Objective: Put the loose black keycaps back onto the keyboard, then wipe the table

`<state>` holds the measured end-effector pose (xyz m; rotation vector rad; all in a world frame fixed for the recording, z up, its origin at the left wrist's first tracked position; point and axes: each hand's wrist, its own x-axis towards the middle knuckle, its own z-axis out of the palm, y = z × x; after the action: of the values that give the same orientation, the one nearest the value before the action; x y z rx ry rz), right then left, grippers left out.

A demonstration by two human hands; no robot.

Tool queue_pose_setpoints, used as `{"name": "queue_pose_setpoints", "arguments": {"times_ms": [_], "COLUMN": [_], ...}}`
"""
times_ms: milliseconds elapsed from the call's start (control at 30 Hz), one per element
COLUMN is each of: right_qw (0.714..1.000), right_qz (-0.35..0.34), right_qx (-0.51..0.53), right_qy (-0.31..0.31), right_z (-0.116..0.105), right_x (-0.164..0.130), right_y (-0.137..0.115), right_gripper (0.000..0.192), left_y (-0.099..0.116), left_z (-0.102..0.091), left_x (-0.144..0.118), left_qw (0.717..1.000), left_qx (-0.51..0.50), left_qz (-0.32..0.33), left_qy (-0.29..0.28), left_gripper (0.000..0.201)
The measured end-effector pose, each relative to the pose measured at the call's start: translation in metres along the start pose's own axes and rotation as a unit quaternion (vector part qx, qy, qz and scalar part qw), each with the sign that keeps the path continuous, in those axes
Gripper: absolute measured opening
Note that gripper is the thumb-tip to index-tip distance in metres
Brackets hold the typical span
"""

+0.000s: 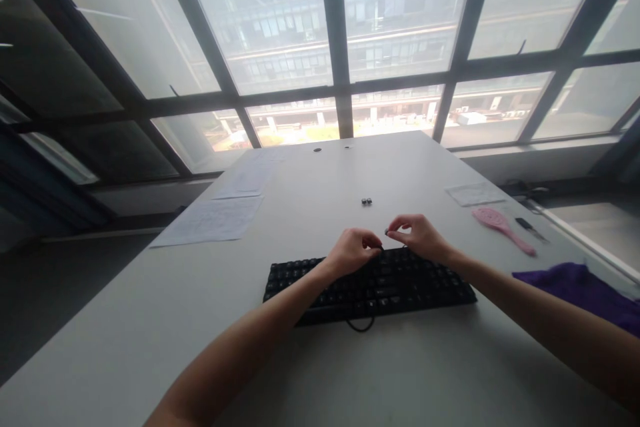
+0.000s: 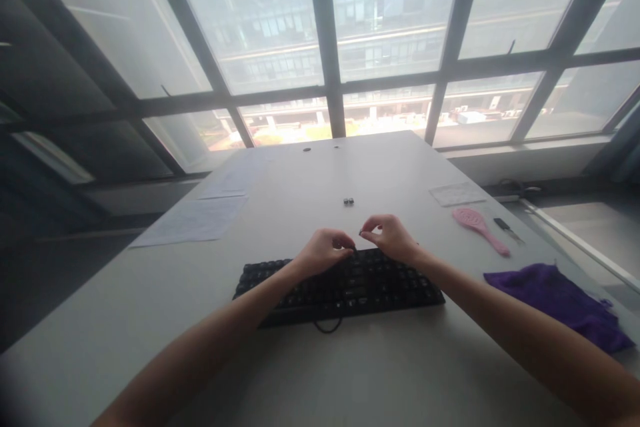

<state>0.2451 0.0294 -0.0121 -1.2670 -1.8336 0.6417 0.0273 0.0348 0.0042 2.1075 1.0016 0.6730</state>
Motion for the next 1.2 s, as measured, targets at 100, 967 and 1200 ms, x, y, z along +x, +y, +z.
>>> {"name": "queue_pose_setpoints", "arguments": {"times_ms": [100, 967, 1200], "right_qw": [0.999, 0.989, 0.985], "right_qz": [0.024, -0.112, -0.094], "right_qx": [0.012, -0.089, -0.139], "right_qy": [-0.025, -0.04, -0.034], "right_z": [-0.003, 0.004, 0.004], "right_x": [-0.02, -0.045, -0.049], "right_y": [-0.004, -0.003, -0.011], "right_gripper": [0.012, 0.015, 0.02], "left_y": [0.002, 0.005, 0.008], "left_z": [0.005, 0.019, 0.021], "left_x": [-0.005, -0.019, -0.027], "left_qw": [1.0, 0.976, 0.968], "left_qx": [-0.002, 0.169, 0.204], "left_qz": [-0.011, 0.129, 0.138], "left_qy": [0.003, -0.033, -0.038], "left_gripper": [0.017, 0.028, 0.027]}}
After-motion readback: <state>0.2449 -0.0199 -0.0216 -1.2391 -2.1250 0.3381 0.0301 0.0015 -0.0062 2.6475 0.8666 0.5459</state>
